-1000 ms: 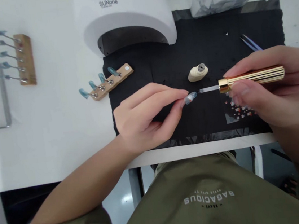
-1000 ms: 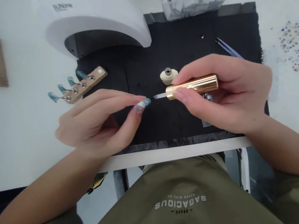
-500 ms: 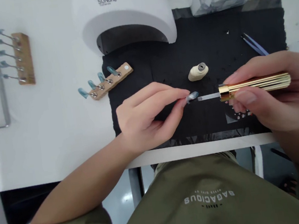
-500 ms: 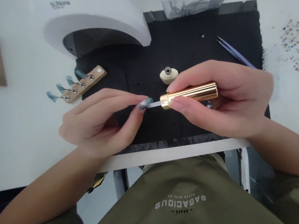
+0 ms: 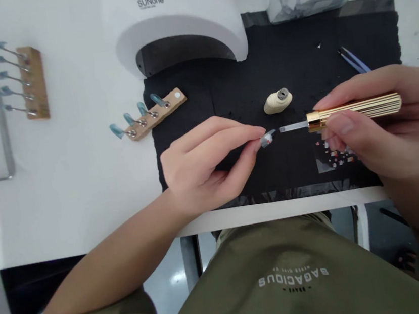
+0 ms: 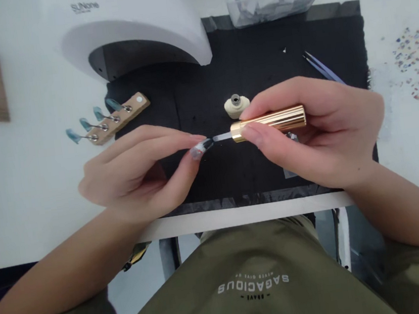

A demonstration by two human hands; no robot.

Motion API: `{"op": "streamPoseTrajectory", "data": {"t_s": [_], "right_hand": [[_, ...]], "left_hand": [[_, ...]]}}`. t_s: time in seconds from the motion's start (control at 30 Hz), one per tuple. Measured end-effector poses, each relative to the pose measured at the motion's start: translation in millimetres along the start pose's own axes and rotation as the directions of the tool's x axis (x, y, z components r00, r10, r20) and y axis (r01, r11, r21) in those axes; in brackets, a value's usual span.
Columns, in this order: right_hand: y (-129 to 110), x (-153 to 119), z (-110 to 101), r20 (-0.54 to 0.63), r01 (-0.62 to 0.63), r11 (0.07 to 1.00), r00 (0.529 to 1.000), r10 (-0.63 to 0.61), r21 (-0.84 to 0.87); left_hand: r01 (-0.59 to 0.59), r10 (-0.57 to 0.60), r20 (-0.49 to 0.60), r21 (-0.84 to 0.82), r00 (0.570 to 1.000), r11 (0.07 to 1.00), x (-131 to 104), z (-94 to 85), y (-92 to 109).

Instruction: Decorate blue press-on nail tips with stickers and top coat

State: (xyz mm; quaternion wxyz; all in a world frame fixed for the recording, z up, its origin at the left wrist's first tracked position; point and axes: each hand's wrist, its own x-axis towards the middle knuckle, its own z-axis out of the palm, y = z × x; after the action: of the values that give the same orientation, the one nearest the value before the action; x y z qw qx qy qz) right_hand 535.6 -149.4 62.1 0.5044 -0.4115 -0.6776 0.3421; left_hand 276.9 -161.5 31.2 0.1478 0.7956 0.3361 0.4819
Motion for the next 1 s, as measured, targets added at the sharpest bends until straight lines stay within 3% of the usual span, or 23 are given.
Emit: {"op": "streamPoseTrajectory", "data": {"t_s": [0.2,0.33,0.57,0.8,1.0], "right_hand": [[4,0,1,-0.033,-0.005,0.999,0.999,0.004,-0.035],[3,1,3,-0.119,0.018,1.0,0.993,-0.021,-0.021],[-8,1,3,0.061,0.003,0.998,0.998,-0.007,0.07],[2,0,2,0.07,0.05,0.996,0.996,-0.055,0.076],[3,0,3,0.04,0.028,0.998,0.999,-0.03,0.048]], "left_hand": [[-0.013,0.014,-0.026,0.031,1.0,0.999,0,2.0,-3],[-0.052,0.053,-0.017,0.047,0.998,0.998,0,0.0,-6],[0.01,-0.011,0.025,0.051,1.0,0.999,3,-0.9,-2],[-0.055,0.057,-0.052,0.039,0.997,0.998,0,5.4,-8],[-0.048,0.049,-0.038,0.038,0.998,0.998,-1,4.6,-9]]}}
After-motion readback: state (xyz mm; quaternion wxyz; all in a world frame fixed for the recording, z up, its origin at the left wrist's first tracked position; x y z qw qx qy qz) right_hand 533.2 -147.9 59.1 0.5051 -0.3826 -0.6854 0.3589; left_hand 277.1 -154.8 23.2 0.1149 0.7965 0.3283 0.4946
